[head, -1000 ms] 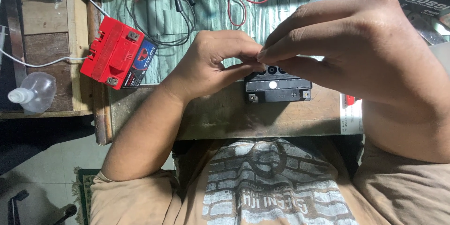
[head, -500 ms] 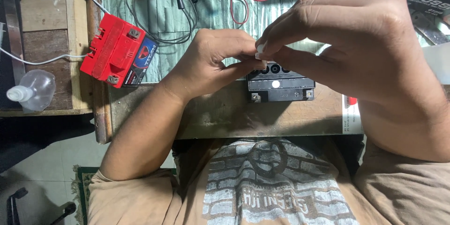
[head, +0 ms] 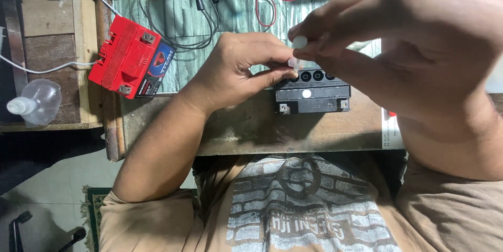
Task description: Refilling a lead-acid battery with electrolyte solution using a syringe and managing cell caps.
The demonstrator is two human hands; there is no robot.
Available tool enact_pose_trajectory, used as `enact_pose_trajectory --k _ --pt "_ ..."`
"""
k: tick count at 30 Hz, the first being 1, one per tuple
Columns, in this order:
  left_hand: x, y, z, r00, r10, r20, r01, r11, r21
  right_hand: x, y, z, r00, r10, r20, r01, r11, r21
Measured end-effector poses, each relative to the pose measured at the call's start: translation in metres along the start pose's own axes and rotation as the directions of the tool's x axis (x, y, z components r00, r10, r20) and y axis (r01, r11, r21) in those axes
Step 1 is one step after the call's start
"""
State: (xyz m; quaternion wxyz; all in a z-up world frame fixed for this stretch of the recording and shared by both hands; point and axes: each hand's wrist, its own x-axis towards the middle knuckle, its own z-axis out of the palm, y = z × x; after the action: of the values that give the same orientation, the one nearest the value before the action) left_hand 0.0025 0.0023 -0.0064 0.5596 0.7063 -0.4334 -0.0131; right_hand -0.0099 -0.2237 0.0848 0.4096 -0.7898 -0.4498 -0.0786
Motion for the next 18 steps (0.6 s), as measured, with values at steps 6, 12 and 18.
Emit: enact_pose_trajectory --k 6,12,18 --pt "0.0003 -0.0009 0.0008 1.0 0.018 0.01 -0.019 1.0 0.013 -0.0007 -0.0027 0.0008 1.0 0.021 0.02 -0.021 1.0 0.012" --pt "-0.0001 0.0007 0.0016 1.0 -0.002 -0.021 0.002 1.0 -0.023 0.0011 -0.0052 0.0022 0.998 0.033 0.046 -0.034 0.999 0.031" --pt "-0.0037 -0.0024 0.0053 0.995 -0.011 -0.103 0.008 1.0 -0.028 -0.0027 -0.0081 -0.0003 0.997 0.056 0.06 -0.058 0.998 0.038"
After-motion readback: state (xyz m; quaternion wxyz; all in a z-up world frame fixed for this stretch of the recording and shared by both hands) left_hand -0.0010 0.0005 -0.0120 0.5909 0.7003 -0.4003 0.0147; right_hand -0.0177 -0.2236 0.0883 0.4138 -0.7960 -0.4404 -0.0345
